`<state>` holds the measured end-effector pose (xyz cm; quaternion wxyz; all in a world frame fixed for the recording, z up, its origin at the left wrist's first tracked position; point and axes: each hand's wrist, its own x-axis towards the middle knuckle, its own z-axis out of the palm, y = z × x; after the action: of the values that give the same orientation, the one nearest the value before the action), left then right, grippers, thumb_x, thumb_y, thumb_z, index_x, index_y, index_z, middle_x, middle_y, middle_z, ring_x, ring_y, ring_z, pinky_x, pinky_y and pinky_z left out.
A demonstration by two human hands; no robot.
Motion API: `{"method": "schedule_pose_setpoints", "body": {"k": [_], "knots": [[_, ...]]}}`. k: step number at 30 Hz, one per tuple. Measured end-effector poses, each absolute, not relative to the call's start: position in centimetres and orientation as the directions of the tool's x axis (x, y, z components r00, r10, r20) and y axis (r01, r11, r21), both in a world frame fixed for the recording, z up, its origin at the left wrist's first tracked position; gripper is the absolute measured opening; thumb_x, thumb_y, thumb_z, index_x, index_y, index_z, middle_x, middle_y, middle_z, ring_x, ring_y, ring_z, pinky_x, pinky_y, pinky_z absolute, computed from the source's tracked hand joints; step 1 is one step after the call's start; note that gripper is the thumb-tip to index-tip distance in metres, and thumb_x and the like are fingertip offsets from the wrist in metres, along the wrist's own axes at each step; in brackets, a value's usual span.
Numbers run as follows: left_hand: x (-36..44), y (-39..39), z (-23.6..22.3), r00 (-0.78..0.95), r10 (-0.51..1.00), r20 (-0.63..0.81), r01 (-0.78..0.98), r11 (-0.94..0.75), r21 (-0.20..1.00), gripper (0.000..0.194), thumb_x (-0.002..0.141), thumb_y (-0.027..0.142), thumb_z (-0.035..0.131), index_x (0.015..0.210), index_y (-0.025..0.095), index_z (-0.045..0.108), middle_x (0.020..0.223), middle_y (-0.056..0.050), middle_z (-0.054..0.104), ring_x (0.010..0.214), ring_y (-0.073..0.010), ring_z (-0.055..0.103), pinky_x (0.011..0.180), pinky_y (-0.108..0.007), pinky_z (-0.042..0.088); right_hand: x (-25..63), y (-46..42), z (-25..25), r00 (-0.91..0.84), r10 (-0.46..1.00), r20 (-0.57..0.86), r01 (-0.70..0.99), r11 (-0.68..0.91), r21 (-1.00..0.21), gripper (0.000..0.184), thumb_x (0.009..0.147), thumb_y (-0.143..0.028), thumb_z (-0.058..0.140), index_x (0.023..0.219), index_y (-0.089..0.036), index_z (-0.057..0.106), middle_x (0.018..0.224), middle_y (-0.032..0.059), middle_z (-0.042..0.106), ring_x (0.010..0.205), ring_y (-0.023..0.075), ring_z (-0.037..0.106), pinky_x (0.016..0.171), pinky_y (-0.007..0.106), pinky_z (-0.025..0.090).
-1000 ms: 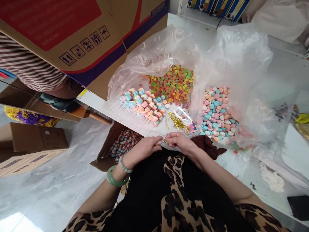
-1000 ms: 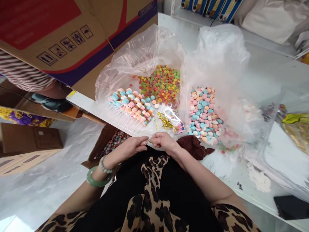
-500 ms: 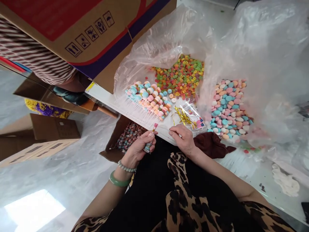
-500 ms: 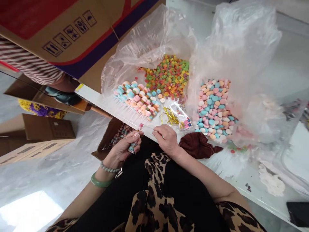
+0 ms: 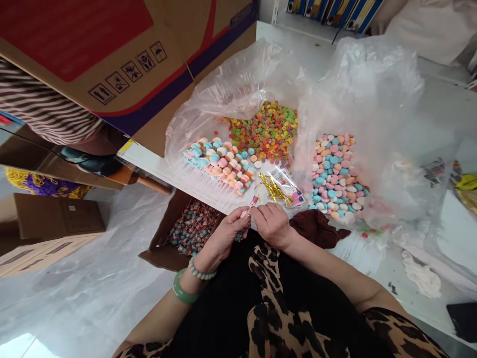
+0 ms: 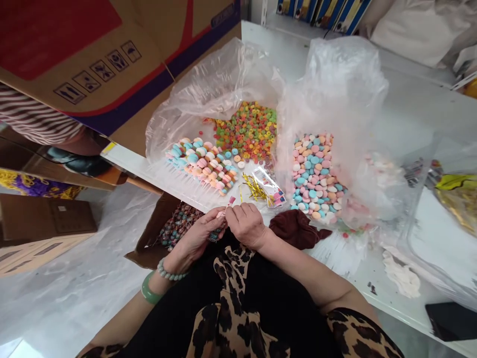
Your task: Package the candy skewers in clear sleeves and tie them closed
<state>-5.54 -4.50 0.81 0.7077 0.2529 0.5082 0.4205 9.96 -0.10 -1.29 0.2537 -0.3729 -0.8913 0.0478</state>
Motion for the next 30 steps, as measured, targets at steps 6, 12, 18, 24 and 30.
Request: {"method": "schedule_pose_setpoints", "body": {"k": [6, 12, 18, 24, 30], "knots": [[-5.2, -4.3, -0.4, -0.111, 0.988, -0.109, 0.102, 0.120, 0.988, 0.029, 0.087, 0.032, 0.060, 0.114, 0.021, 0.068, 0.109, -0.008, 0.065, 0.097, -0.0190, 0.058, 0.088, -0.033, 0.046, 9.4, 0.8, -1.0, -0.393, 0.877, -0.275, 0.224, -0.199, -0.954, 0.024, 0.088, -0.037, 0.052, 0.071, -0.020, 0.053, 0.053, -0.0046, 0.042, 0.046, 0.0107, 0.036, 0.049, 0.025, 0.032], [-9.0, -3.7, 0.3, 0.281, 0.938, 0.204, 0.537, -0.330, 0.776, 0.031, 0.094, 0.021, 0.047, 0.108, 0.030, 0.073, 0.103, -0.008, 0.067, 0.103, -0.0207, 0.058, 0.091, -0.038, 0.045, 10.4, 1.3, -0.8, -0.842, 0.316, -0.437, 0.020, -0.792, -0.611, 0.026, 0.071, -0.041, 0.067, 0.074, -0.018, 0.055, 0.043, -0.0113, 0.032, 0.036, 0.0054, 0.019, 0.039, 0.021, 0.019], [-10.3, -6.4, 1.8, 0.360, 0.931, -0.061, 0.920, -0.344, 0.188, 0.044, 0.091, 0.012, 0.044, 0.126, 0.033, 0.063, 0.100, -0.010, 0.068, 0.103, -0.0271, 0.057, 0.091, -0.046, 0.036, 9.2, 1.2, -0.9, -0.675, 0.545, -0.498, 0.558, -0.066, -0.827, 0.019, 0.085, -0.034, 0.058, 0.075, -0.018, 0.063, 0.061, 0.0009, 0.061, 0.054, 0.0140, 0.054, 0.055, 0.025, 0.038], [-13.9, -10.0, 1.5, -0.135, 0.907, -0.399, 0.985, 0.079, -0.155, 0.041, 0.085, 0.015, 0.047, 0.123, 0.015, 0.062, 0.106, -0.021, 0.066, 0.094, -0.0360, 0.062, 0.082, -0.052, 0.040, 6.7, 2.4, -0.8, -0.614, 0.721, -0.320, 0.774, 0.474, -0.419, 0.028, 0.098, -0.030, 0.042, 0.114, -0.023, 0.064, 0.091, 0.0096, 0.074, 0.082, 0.0252, 0.069, 0.071, 0.032, 0.043], [-13.2, -8.6, 0.8, -0.037, 0.931, -0.362, 0.980, 0.105, 0.168, 0.029, 0.093, 0.029, 0.048, 0.117, 0.023, 0.065, 0.103, -0.009, 0.069, 0.095, -0.0245, 0.066, 0.078, -0.034, 0.046, 3.3, 5.3, -2.5, -0.619, 0.748, -0.241, 0.737, 0.447, -0.506, 0.030, 0.099, -0.033, 0.040, 0.119, -0.026, 0.061, 0.103, 0.0049, 0.073, 0.086, 0.0220, 0.066, 0.073, 0.030, 0.042]]}}
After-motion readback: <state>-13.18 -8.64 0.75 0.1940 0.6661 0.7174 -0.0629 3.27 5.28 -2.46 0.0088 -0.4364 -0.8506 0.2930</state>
